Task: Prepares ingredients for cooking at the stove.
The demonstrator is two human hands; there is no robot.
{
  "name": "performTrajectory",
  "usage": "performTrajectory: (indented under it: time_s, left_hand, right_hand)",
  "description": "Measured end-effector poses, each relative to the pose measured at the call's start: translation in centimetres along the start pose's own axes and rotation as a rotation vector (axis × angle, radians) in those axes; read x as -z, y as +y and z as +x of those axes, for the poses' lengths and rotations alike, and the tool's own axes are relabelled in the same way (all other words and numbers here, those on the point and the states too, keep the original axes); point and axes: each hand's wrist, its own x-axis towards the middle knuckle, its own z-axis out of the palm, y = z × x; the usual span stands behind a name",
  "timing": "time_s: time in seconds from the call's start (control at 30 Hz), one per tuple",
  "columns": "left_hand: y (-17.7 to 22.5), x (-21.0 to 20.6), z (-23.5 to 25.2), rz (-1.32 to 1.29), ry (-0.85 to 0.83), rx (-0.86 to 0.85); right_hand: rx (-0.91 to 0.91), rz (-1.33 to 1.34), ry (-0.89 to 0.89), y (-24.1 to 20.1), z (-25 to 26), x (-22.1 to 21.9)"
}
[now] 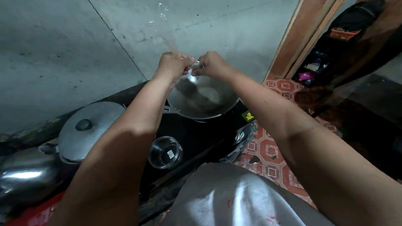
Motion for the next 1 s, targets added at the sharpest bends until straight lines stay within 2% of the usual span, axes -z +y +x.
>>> performTrajectory:
  time_s: [0.47,0.57,0.7,0.8,0.9,0.93,1.0]
  left_hand:
    - [0.2,-0.4,-0.2,0.040,0.021,0.008]
    - [-0.1,-0.2,0.0,0.163,0.044,-0.041]
    - [-0.2,1.4,-0.2,0.285,0.119,-0.151]
    - [-1.1,2.9,-0.6,0.212,0.204,-0.235]
    - [-2.6,4.2,-2.2,0.098,0.225,-0.209]
    - [-2.7,4.9,-2.8,-0.029,0.247,-0.206]
    - [-2.5,6.3,-4.3,-0.346,0.310,-0.217]
  right_hand:
    - [-0.009,-0.200,-0.061,-0.6,0.1,0.0]
    - [-0.027,-0.220,-0.055,-0.4,0.1,-0.5]
    - [0.035,-0.078,-0.029,-0.2,-0.5,0.5]
    - [0.012,0.001,0.094,-0.9,-2.2,2.1]
    - [0.086,0.069,0.181,-3.6,-6.2,0.7]
    - [0.115,0.150,0.138,-5.0,-8.1,-0.8]
    - [0.072,0.318,-0.108,-7.7,-12.1,-5.4]
